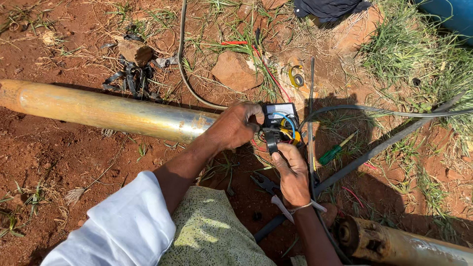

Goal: The person connects wires to a control component and wraps the connection with electrical tape by hand on a patch of red soil. They then place the component onto a long cylindrical metal casing.

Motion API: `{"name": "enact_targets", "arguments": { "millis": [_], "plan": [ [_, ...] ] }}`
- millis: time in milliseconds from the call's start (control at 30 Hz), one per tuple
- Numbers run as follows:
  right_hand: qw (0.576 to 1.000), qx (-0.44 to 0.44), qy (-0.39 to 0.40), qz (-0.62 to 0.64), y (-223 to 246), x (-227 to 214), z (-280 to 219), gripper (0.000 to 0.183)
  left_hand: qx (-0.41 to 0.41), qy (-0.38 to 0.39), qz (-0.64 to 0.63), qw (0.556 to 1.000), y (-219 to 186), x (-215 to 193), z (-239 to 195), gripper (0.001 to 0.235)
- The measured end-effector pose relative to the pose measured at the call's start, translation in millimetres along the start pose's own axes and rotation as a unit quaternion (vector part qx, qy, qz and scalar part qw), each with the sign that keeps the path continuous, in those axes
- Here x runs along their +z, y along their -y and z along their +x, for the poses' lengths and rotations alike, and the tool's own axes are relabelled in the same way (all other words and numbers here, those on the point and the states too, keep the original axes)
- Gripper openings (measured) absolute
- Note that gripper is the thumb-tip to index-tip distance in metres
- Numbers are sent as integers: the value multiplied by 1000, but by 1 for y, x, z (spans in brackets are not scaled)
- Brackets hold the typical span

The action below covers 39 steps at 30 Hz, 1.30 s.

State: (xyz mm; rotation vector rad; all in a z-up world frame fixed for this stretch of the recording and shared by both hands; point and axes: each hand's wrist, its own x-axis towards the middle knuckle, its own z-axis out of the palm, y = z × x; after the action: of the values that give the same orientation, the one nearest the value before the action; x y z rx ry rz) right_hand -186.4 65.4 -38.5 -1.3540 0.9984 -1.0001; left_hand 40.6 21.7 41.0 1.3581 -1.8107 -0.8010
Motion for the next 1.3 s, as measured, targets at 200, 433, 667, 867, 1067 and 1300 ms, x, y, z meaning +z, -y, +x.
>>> {"name": "enact_targets", "arguments": {
  "millis": [200, 433, 667, 867, 1067, 1300],
  "plan": [
    [998, -39, 36, -22, 23, -5, -9, 23, -67, 95, -49, 992, -15, -1, 1, 13],
    [992, -62, 42, -98, 24, -8, -12, 25, -40, 95, -40, 994, -6, 3, 1, 15],
    [997, 1, 78, -23, 37, 2, -18, 34, -30, 127, -50, 990, -3, 9, -2, 10],
    [988, -6, 16, -151, 45, 21, -11, 31, -82, 79, -100, 988, 4, 18, -1, 7],
    [979, -63, -123, -153, 48, 0, 8, 23, -15, -17, 32, 999, 12, -4, -1, 16],
    [873, -233, -48, -425, 44, -14, 46, 30, -145, 121, 137, 972, 9, -1, -1, 21]
  ]
}}
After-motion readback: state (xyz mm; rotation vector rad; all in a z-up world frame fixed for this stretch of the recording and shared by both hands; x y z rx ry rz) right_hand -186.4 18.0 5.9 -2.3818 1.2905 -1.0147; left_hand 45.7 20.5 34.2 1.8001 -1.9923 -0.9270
